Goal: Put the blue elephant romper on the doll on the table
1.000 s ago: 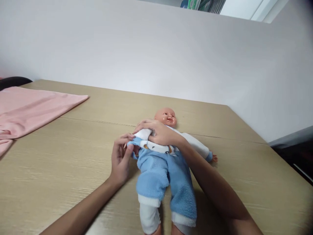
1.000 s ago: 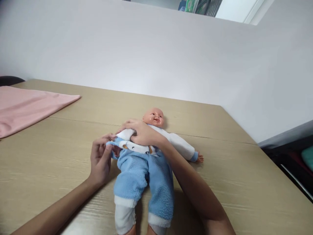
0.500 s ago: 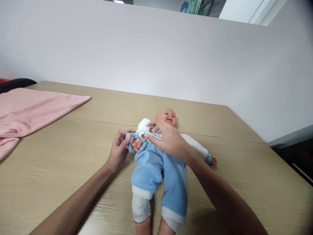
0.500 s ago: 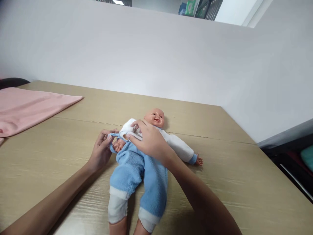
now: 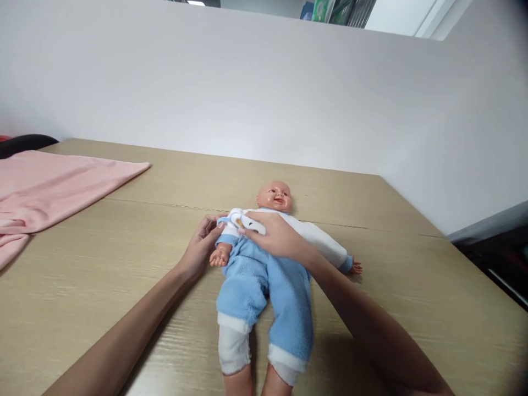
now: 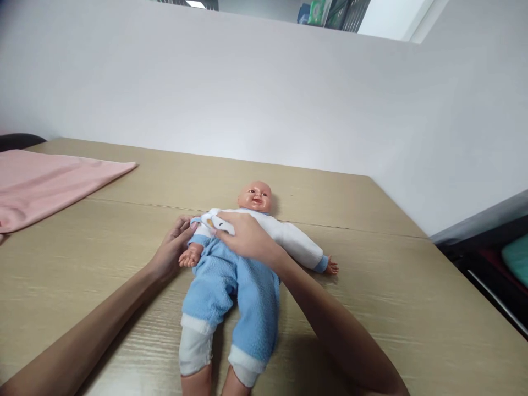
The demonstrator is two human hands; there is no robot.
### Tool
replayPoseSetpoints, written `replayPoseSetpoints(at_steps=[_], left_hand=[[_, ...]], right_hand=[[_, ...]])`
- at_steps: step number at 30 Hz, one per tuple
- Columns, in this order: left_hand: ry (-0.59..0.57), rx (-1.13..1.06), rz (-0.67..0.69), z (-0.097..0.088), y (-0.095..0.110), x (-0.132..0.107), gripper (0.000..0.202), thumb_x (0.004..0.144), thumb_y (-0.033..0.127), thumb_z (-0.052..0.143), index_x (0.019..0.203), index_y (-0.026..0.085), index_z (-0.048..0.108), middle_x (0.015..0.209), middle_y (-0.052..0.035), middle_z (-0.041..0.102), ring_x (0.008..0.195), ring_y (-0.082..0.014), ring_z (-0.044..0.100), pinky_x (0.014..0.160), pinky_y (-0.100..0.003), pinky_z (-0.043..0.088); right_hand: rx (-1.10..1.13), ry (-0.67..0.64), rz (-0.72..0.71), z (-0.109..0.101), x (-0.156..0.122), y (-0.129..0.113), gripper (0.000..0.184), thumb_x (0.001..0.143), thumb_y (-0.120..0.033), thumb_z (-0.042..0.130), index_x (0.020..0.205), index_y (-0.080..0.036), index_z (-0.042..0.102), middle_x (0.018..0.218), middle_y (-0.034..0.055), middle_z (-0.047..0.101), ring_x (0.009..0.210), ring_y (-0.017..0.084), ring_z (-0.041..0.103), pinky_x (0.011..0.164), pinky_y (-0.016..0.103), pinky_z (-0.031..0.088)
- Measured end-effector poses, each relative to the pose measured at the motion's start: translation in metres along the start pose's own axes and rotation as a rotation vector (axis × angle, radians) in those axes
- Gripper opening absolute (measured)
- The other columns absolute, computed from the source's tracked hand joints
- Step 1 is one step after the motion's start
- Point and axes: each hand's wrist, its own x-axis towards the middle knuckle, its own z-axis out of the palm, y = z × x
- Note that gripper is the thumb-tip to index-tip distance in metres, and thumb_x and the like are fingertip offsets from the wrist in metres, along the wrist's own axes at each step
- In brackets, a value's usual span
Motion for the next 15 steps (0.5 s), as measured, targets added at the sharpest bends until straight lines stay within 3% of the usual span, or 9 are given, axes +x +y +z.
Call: replayPoseSetpoints(at_steps=[3, 6, 11, 15], left_hand=[[-0.012, -0.035, -0.117, -0.003, -0.001, 0.017, 0.045, 0.081, 0.047, 0.095, 0.107, 0.027, 0.064, 0.107, -0.001, 0.077, 0.089, -0.0175, 0.072, 0.075, -0.025, 0.058], [-0.067, -0.006, -0.205, 0.001, -0.004, 0.042, 0.05, 0.078, 0.048, 0.096, 0.109, 0.026, 0.062, 0.094, 0.0011, 0.075, 0.074, -0.0167, 0.069, 0.065, -0.026, 0.055], [-0.166, 0.06, -0.171, 0.015, -0.006, 0.072, 0.043, 0.073, 0.045, 0.098, 0.096, 0.02, 0.07, 0.09, 0.0004, 0.072, 0.076, -0.0154, 0.065, 0.068, -0.024, 0.055], [-0.229, 0.114, -0.158, 0.013, -0.007, 0.077, 0.04, 0.079, 0.046, 0.095, 0.098, 0.02, 0.072, 0.094, -0.0006, 0.073, 0.08, -0.015, 0.066, 0.069, -0.022, 0.053]], right_hand=[[0.132, 0.063, 0.158, 0.0, 0.008, 0.013, 0.023, 0.103, -0.039, 0.066, 0.11, -0.018, 0.072, 0.107, 0.0039, 0.079, 0.098, 0.022, 0.071, 0.087, 0.032, 0.051], [0.082, 0.122, 0.19, -0.002, 0.01, 0.016, 0.023, 0.102, -0.04, 0.065, 0.106, -0.018, 0.071, 0.108, 0.0058, 0.08, 0.103, 0.024, 0.072, 0.09, 0.032, 0.051], [-0.258, 0.255, 0.303, -0.012, 0.005, 0.014, 0.023, 0.105, -0.041, 0.063, 0.113, -0.021, 0.07, 0.113, 0.0137, 0.081, 0.103, 0.032, 0.075, 0.086, 0.038, 0.05], [-0.309, 0.186, 0.364, -0.021, 0.006, 0.023, 0.024, 0.104, -0.041, 0.066, 0.117, -0.021, 0.069, 0.115, 0.0151, 0.082, 0.109, 0.034, 0.075, 0.084, 0.038, 0.049]])
